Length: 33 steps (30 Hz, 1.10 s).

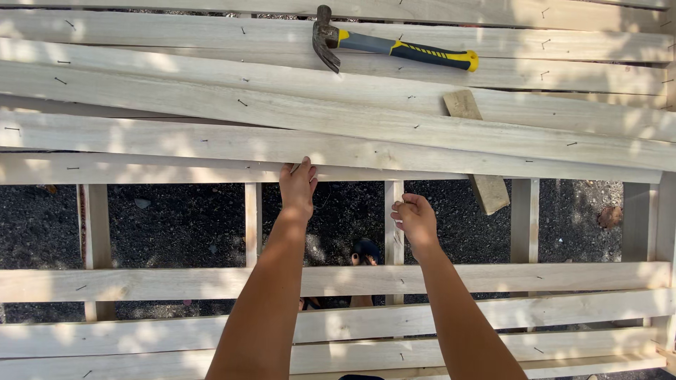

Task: The person works on a wooden bed frame lying on the ground, pressing and aligning the slats by hand, picking up nails from a cardboard box, and hammering nails into the slats with a hammer. They use a small wood block to hold or position slats while hammering.

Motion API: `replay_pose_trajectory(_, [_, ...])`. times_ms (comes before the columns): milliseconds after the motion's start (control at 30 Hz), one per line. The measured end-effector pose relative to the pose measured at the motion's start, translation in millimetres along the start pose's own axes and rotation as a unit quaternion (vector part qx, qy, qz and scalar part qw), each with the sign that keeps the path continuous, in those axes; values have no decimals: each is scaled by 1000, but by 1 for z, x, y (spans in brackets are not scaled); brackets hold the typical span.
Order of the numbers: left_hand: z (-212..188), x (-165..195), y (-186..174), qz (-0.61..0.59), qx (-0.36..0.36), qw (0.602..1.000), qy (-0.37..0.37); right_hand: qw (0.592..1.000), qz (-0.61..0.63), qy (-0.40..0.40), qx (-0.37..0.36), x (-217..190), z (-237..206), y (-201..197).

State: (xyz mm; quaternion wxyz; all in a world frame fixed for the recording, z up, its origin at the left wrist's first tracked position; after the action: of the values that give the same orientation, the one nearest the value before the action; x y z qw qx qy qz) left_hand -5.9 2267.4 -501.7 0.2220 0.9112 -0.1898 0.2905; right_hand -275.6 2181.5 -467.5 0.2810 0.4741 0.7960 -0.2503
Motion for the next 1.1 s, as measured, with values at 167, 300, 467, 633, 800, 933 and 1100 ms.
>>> replay_pose_trajectory(167, [19,0,10,-147,20,989,8,972,57,40,225,-4,21,-58])
replay_pose_trajectory(300, [29,-7,9,-150,53,987,23,893,-7,53,447,6,18,-143])
replay_pose_trajectory(467, [26,-20,-2,-179,70,980,57,888,376,-10,265,46,65,-173])
replay_pose_trajectory(633, [5,-30,-17,-181,56,979,81,810,548,-172,123,26,81,-161])
replay_pose_trajectory(800, [21,-32,-19,-182,45,978,87,858,506,-90,8,11,93,-147])
replay_pose_trajectory(933, [40,-37,-16,-173,9,980,96,769,557,-232,-213,-39,94,-142])
replay_pose_trajectory(1100, [59,-50,-19,-197,13,978,74,938,235,-184,177,-27,63,-151])
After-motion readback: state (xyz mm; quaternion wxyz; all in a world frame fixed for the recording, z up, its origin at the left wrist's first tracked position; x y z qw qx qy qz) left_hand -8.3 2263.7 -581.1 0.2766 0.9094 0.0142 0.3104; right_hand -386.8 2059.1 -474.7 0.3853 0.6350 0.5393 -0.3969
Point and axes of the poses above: each hand's wrist, its own z-axis towards the middle knuckle, its own y-axis out of the palm, x = y × z, the point moved 8 cm from there along z, towards the middle knuckle, and after that the axes turned 8 degrees about -x, right-handed, at the moved point
